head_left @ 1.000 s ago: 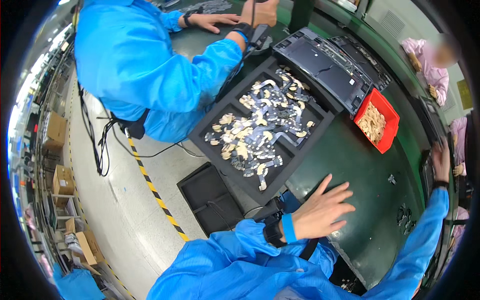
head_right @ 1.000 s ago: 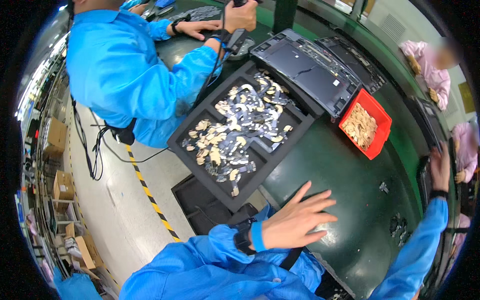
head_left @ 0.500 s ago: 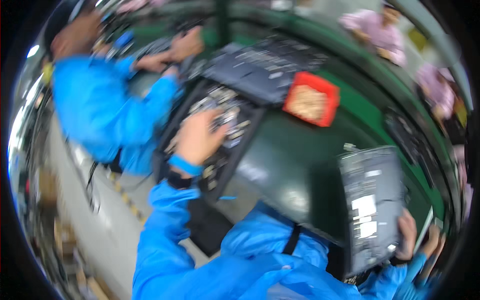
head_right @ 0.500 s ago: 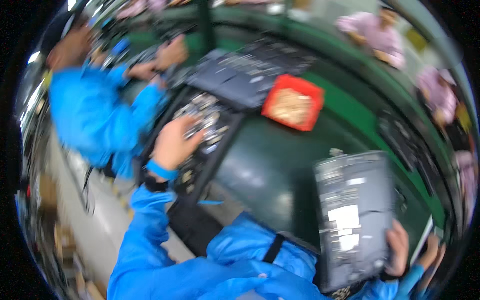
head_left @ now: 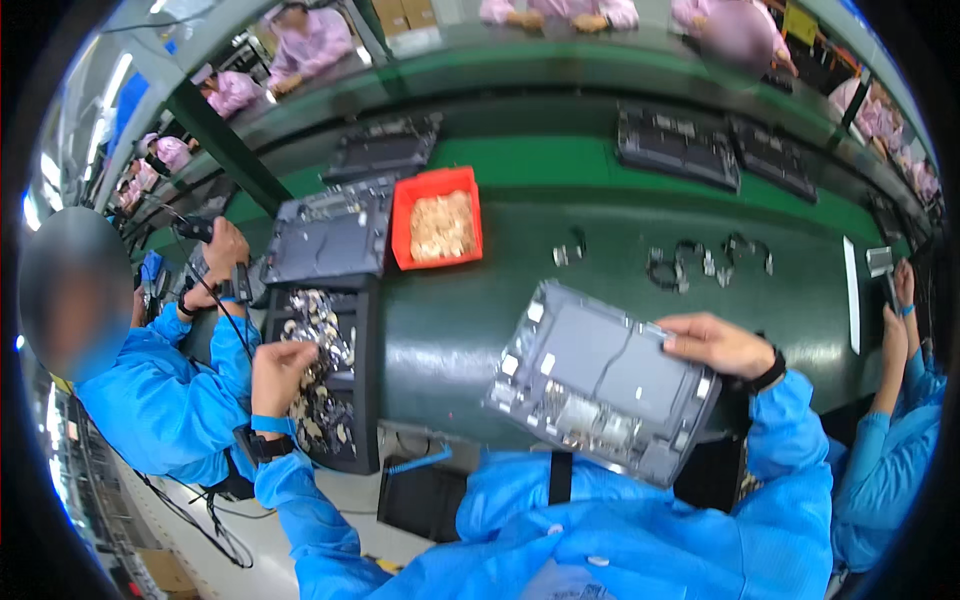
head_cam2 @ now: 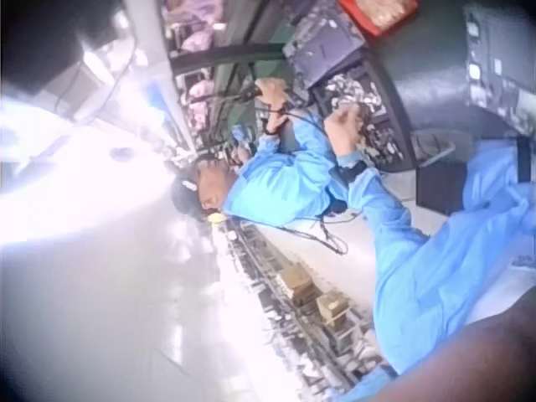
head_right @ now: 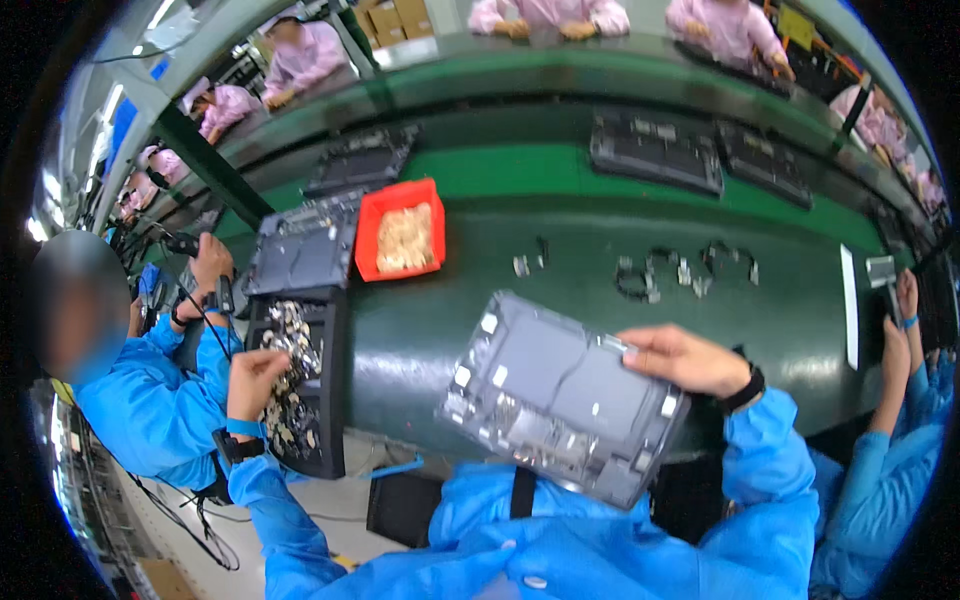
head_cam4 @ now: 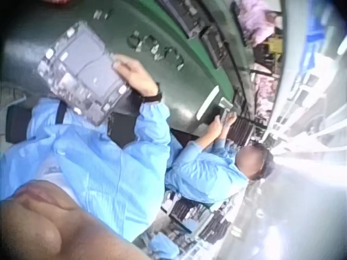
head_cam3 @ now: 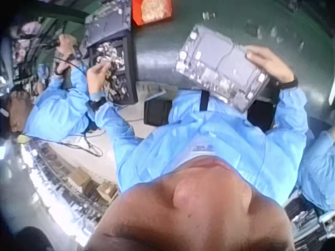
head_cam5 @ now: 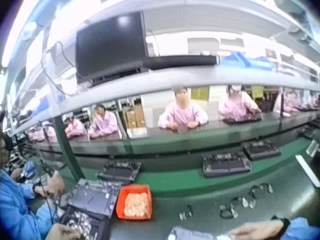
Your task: The person installs internal ribbon cables and circuit boards into an electronics chassis, securing them with fasteners. This is done using tweezers and an electric screwdriver.
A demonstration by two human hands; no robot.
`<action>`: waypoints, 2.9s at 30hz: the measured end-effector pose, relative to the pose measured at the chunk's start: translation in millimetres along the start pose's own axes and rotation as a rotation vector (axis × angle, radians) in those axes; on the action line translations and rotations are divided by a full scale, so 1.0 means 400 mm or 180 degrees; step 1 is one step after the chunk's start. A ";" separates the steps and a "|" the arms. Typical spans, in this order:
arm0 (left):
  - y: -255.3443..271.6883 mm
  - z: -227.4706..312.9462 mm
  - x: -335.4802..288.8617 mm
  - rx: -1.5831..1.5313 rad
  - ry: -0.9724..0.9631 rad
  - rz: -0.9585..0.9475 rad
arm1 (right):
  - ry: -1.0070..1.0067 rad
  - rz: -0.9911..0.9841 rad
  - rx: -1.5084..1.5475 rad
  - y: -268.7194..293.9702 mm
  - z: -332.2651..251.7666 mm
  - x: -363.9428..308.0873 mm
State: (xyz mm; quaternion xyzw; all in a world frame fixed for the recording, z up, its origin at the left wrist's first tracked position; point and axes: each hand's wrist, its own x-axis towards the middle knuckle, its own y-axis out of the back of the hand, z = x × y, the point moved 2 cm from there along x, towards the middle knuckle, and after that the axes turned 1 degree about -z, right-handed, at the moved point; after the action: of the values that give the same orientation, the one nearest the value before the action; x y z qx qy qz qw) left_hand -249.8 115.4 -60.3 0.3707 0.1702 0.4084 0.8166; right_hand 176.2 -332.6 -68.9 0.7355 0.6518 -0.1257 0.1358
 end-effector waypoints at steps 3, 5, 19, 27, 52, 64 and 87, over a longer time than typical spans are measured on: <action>0.040 0.081 -0.043 0.0882 -0.0754 0.1077 | 0.0007 0.0065 -0.0561 0.010 -0.070 -0.005; 0.053 0.177 -0.083 0.0930 -0.0864 0.1532 | 0.0550 0.0587 -0.1473 0.020 -0.098 -0.004; -0.467 0.697 -0.068 -0.1257 -0.2355 0.0061 | 0.1171 0.0266 0.0417 -0.103 -0.171 0.168; -0.557 0.760 -0.006 -0.0983 -0.2919 -0.0025 | 0.1817 0.1794 0.0235 -0.028 -0.079 0.181; -0.587 0.670 0.014 -0.1305 -0.2028 -0.0373 | 0.2636 0.1767 -0.0486 -0.100 -0.065 0.173; -0.575 0.676 0.003 -0.0951 -0.2312 -0.0112 | 0.2485 0.1884 -0.0569 -0.102 -0.069 0.187; -0.578 0.632 0.018 -0.2000 -0.2186 0.0146 | 0.1644 0.2269 -0.1012 -0.092 -0.010 0.154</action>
State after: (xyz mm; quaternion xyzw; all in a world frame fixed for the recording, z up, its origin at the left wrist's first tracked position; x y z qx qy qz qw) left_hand 26.5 -87.4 -63.5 0.2228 -0.2502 0.3117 0.8892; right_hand 146.9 -269.9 -88.9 0.8908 0.3822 0.2175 0.1148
